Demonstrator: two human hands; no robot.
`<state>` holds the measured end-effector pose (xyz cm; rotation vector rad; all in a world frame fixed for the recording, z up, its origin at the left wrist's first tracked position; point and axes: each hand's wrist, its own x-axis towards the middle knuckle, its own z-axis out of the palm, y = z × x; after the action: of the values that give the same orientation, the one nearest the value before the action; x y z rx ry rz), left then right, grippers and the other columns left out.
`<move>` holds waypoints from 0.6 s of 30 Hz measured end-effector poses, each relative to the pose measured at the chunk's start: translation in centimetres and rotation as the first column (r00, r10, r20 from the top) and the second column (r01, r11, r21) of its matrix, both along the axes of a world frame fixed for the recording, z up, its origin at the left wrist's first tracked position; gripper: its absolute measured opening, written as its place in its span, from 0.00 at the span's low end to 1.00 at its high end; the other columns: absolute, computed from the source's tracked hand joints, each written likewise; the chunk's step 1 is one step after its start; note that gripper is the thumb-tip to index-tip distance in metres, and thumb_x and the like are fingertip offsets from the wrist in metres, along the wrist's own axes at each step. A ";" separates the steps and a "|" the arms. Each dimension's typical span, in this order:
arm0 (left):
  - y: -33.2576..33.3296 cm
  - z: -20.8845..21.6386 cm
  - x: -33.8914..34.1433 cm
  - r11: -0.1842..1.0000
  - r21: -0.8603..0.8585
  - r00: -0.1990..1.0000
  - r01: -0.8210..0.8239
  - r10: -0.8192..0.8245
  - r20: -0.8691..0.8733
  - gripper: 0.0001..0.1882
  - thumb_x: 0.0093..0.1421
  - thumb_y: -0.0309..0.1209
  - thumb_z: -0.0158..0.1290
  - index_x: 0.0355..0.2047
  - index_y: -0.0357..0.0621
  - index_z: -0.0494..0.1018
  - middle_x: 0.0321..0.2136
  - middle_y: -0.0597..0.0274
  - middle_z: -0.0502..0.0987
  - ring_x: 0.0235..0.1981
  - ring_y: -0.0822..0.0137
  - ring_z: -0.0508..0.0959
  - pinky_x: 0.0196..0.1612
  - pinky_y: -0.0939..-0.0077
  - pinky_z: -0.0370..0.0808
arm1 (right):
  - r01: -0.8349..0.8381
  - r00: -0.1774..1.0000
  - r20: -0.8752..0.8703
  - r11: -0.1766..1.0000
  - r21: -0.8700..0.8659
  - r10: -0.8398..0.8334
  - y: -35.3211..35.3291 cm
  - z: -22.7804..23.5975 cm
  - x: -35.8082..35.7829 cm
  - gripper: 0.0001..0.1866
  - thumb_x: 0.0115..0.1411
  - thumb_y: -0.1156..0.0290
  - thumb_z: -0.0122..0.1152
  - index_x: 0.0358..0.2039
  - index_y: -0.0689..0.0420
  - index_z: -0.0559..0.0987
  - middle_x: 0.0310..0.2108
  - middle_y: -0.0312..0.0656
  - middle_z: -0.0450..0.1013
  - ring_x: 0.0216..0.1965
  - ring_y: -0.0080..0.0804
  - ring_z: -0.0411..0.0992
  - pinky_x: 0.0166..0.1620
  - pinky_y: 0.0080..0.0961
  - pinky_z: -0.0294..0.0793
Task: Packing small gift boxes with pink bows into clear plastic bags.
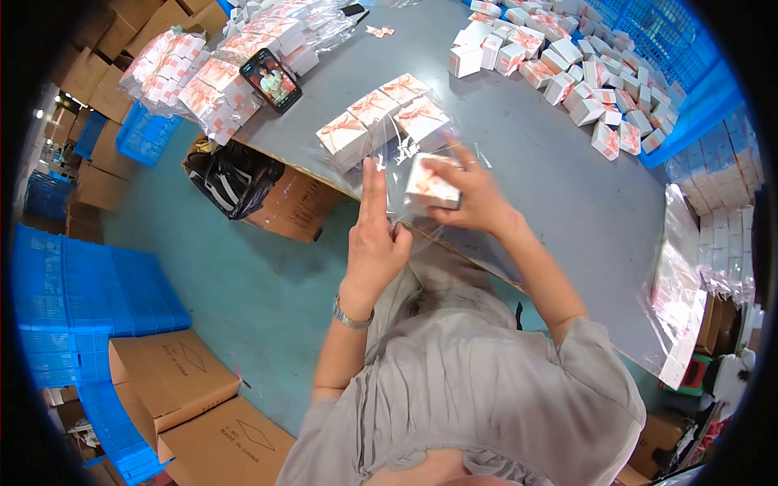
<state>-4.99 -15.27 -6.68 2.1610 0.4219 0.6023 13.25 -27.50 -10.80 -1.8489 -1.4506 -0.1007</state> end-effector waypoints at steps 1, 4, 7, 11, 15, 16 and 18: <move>0.2 0.0 -0.1 0.998 0.067 1.000 0.013 -0.012 -0.018 0.48 0.47 0.15 0.46 0.71 0.39 0.44 0.71 0.44 0.47 0.45 0.46 0.78 0.32 0.68 0.77 | 0.155 0.987 -0.028 0.988 -0.020 -0.156 -0.9 -0.3 0.1 0.38 0.40 0.61 0.75 0.56 0.47 0.76 0.64 0.52 0.61 0.58 0.52 0.69 0.54 0.40 0.75; -0.2 -0.4 -0.2 0.988 0.152 1.000 0.020 -0.019 -0.005 0.49 0.47 0.14 0.47 0.71 0.45 0.45 0.71 0.49 0.50 0.33 0.58 0.80 0.27 0.75 0.75 | 0.348 0.936 -0.096 0.933 0.095 -0.339 -1.9 -0.9 -0.3 0.38 0.41 0.59 0.74 0.57 0.45 0.75 0.65 0.51 0.58 0.53 0.52 0.73 0.51 0.40 0.78; -1.3 -0.7 0.3 0.982 0.163 0.996 0.091 -0.091 -0.007 0.48 0.47 0.14 0.46 0.71 0.42 0.45 0.70 0.47 0.49 0.42 0.45 0.78 0.32 0.65 0.78 | 0.188 0.980 -0.086 0.976 0.110 -0.179 0.0 -1.0 -1.5 0.39 0.41 0.58 0.75 0.57 0.46 0.75 0.65 0.52 0.58 0.52 0.52 0.74 0.50 0.40 0.78; -2.6 -0.4 0.6 0.967 0.213 0.987 0.141 -0.153 0.041 0.48 0.47 0.14 0.47 0.71 0.40 0.45 0.70 0.46 0.50 0.43 0.45 0.78 0.32 0.65 0.78 | 0.197 0.979 0.043 0.980 0.041 -0.199 6.1 -2.2 0.2 0.38 0.44 0.54 0.75 0.57 0.46 0.74 0.65 0.56 0.57 0.45 0.54 0.76 0.45 0.44 0.79; -2.9 -0.7 1.0 0.965 0.211 0.988 0.156 -0.156 -0.019 0.47 0.48 0.14 0.47 0.70 0.39 0.47 0.70 0.46 0.50 0.42 0.46 0.78 0.33 0.65 0.78 | 0.449 0.893 0.153 0.863 -0.234 -0.423 8.5 -0.6 1.2 0.46 0.45 0.48 0.72 0.63 0.48 0.66 0.67 0.62 0.53 0.37 0.53 0.77 0.39 0.45 0.79; -2.8 -1.0 0.9 0.963 0.216 0.986 0.164 -0.164 -0.017 0.47 0.48 0.14 0.47 0.70 0.39 0.47 0.70 0.46 0.50 0.42 0.46 0.78 0.33 0.65 0.78 | 0.457 0.889 0.154 0.860 -0.229 -0.431 8.2 -0.3 1.0 0.46 0.45 0.48 0.72 0.63 0.48 0.66 0.67 0.62 0.53 0.37 0.53 0.77 0.39 0.45 0.79; -2.6 -1.6 0.7 0.982 0.143 0.992 0.125 -0.126 0.001 0.47 0.49 0.13 0.47 0.71 0.42 0.46 0.70 0.47 0.52 0.60 0.46 0.69 0.34 0.70 0.77 | 0.456 0.885 0.211 0.865 -0.212 -0.415 6.7 -0.3 0.3 0.51 0.44 0.47 0.72 0.66 0.50 0.62 0.67 0.64 0.52 0.36 0.51 0.77 0.36 0.42 0.79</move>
<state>-4.25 -17.89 -8.29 2.3000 0.2406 0.5869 13.55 -20.76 -11.07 -2.4122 -1.1583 -0.3016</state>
